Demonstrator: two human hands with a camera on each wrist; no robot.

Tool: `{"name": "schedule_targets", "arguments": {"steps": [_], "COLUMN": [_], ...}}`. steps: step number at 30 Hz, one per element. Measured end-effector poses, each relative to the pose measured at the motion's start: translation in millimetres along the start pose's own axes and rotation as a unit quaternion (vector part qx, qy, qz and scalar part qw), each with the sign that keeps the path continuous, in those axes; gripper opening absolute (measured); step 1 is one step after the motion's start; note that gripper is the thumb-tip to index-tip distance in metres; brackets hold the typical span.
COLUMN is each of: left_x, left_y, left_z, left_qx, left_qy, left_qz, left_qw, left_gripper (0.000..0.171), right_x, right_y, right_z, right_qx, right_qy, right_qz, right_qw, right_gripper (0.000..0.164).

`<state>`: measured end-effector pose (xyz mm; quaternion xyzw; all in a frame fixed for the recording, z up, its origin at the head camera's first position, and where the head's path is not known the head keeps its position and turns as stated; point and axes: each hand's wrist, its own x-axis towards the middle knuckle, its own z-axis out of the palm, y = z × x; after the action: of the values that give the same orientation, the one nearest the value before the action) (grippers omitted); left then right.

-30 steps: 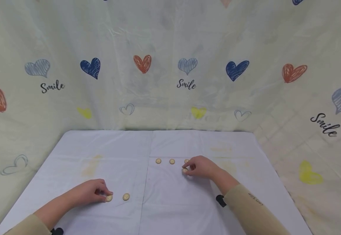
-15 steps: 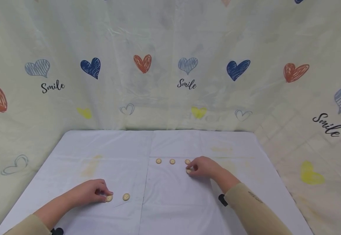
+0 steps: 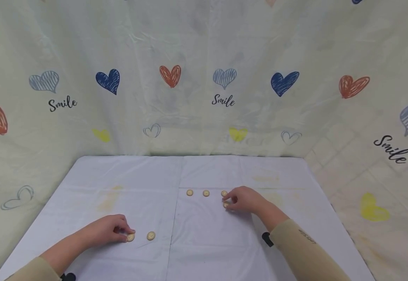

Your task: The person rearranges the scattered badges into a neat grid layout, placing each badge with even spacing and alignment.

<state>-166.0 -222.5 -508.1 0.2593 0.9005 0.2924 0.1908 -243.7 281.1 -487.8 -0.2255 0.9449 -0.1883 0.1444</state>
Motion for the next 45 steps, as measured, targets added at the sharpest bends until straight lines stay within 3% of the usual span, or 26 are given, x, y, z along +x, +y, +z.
{"name": "schedule_targets", "arguments": {"steps": [14,21,27,32,39,45], "left_x": [-1.0,-1.6,-2.1,-1.6,0.1,1.8], "left_y": [1.9,1.0,1.5,2.2,-0.1,0.1], "left_z": [-1.5,-1.3,-1.8,-1.0,0.5,0.7], "left_qx": [-0.007,-0.004,-0.005,-0.001,0.003,0.003], "left_qy": [-0.001,0.000,0.001,0.002,0.003,0.000], "left_qz": [0.001,-0.001,0.001,0.000,-0.005,-0.002], "left_qw": [1.0000,1.0000,1.0000,1.0000,1.0000,1.0000], "left_gripper": [0.018,0.018,0.018,0.018,0.018,0.018], "right_x": [6,10,23,40,62,73], "right_y": [-21,-37,-67,-104,-157,-184], "right_z": [4,9,24,38,59,73], "right_qx": [0.038,0.058,0.076,0.069,0.026,-0.010], "right_qy": [-0.002,-0.006,-0.030,-0.054,-0.094,-0.108], "right_qz": [-0.020,-0.053,-0.069,-0.109,-0.173,-0.226], "right_qw": [0.999,0.997,0.994,0.990,0.980,0.968], "right_gripper": [0.030,0.029,0.029,0.030,0.029,0.027]}}
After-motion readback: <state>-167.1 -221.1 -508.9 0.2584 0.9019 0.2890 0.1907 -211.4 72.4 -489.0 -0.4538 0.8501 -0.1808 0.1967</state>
